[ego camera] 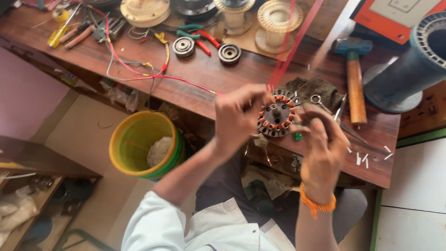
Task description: The person works on a motor armature at a cluttered workbench, using shears to trim small white insulating pieces and inserting them into the armature slots. They then connect red wires to the copper windings and adjust the assembly with both hands.
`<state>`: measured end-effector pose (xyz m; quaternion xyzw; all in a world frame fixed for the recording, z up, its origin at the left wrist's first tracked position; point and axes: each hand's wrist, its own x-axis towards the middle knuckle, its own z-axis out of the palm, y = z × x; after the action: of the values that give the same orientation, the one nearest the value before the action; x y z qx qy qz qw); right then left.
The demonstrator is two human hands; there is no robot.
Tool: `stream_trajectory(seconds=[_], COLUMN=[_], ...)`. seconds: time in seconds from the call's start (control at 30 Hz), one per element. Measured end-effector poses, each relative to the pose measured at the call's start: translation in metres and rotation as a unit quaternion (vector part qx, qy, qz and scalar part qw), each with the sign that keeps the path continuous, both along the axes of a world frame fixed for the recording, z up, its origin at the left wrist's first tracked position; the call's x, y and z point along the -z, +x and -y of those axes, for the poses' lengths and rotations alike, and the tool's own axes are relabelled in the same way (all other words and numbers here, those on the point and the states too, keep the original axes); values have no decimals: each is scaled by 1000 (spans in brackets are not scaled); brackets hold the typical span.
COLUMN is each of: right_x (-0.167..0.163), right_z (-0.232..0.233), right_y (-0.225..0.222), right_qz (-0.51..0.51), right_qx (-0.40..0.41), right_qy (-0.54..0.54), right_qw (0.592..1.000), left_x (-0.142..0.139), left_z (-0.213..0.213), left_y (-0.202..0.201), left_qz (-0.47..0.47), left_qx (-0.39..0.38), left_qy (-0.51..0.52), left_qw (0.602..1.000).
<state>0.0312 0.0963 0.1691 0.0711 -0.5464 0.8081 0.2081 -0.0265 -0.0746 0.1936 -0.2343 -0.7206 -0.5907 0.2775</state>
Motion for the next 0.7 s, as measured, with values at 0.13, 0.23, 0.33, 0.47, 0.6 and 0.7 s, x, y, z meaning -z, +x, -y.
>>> stream_trajectory(seconds=[0.13,0.23,0.33,0.47,0.6,0.7], right_x=[-25,-13,25,85,136,153], right_z=[51,75,87,96,102,86], right_y=[-9,11,68,129,161,179], right_qz=[65,0,17,83,147,186], right_qx=[-64,-105,-94,-152,-225,-247], right_qy=[-60,-96,14,13,-52,-11], right_qw=[994,990,995,985,962,951], left_x=[35,70,98,120,142,158], left_z=[3,13,44,95,109,90], left_y=[67,99,133,182,208,219], left_qz=[46,57,-4,187,337,367], left_qx=[-90,-83,-17,87,152,165], left_qy=[-66,-72,-76,-51,159,291], left_qw=[993,992,997,977,915,868])
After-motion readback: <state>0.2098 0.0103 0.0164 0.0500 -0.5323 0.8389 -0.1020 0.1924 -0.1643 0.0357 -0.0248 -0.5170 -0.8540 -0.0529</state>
